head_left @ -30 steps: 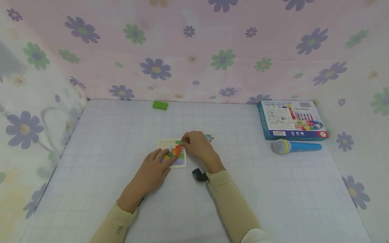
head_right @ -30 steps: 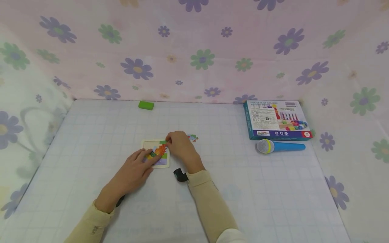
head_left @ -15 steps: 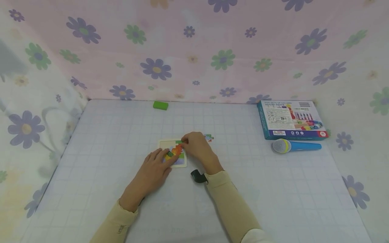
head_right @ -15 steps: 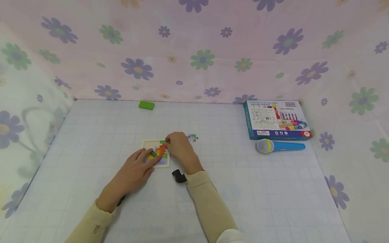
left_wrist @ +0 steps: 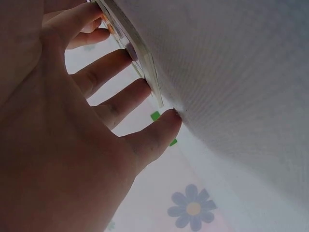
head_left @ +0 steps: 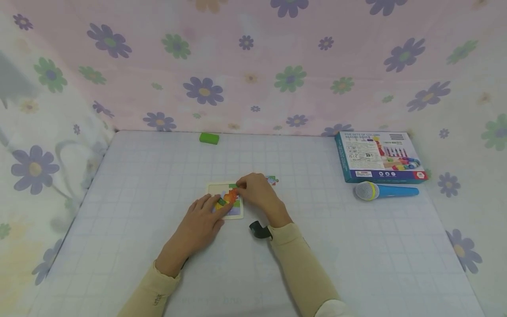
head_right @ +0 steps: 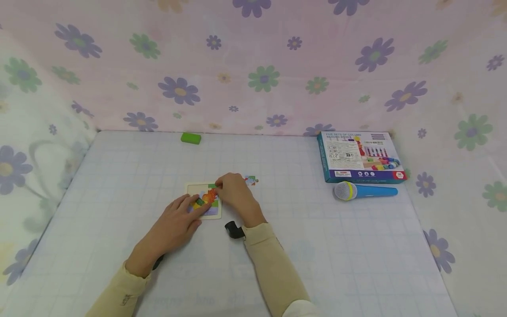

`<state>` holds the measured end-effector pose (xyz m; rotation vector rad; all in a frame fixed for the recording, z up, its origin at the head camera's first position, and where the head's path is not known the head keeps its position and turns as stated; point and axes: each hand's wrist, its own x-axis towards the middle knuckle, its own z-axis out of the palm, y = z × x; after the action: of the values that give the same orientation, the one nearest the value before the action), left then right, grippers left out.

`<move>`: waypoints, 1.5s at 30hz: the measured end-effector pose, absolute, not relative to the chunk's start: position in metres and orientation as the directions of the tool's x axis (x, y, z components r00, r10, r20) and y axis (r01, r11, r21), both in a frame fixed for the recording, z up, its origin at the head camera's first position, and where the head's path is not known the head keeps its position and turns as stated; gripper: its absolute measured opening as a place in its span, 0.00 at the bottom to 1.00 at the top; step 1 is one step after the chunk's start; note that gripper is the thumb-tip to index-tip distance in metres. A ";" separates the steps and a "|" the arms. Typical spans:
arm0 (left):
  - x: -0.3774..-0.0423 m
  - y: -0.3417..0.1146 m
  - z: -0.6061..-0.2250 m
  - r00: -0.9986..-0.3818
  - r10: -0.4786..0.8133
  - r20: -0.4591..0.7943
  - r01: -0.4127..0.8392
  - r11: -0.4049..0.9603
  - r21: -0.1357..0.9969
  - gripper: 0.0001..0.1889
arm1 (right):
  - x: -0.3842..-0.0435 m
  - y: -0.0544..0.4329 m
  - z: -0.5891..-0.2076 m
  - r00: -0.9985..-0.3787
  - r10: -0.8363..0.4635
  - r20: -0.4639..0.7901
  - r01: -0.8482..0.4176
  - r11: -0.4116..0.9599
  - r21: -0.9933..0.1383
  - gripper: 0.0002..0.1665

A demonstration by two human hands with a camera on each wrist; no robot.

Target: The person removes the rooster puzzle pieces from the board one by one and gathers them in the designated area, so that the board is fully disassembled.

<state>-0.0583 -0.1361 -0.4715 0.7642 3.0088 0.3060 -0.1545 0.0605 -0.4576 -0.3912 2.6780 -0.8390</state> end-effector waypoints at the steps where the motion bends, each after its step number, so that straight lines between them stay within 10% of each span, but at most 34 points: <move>1: -0.058 -0.136 -0.471 -0.880 0.475 0.025 0.471 0.861 0.194 0.28 | -0.155 0.061 -0.458 -0.916 -0.345 -0.207 -0.163 0.788 -0.594 0.15; 45: -0.059 -0.135 -0.468 -0.888 0.460 -0.001 0.448 0.867 0.220 0.25 | -0.154 0.062 -0.455 -0.924 -0.289 -0.252 -0.072 0.777 -0.625 0.15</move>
<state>-0.0590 -0.1349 -0.4683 0.7258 2.9833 0.3311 -0.1544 0.0623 -0.4548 -0.2767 2.6353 -0.9073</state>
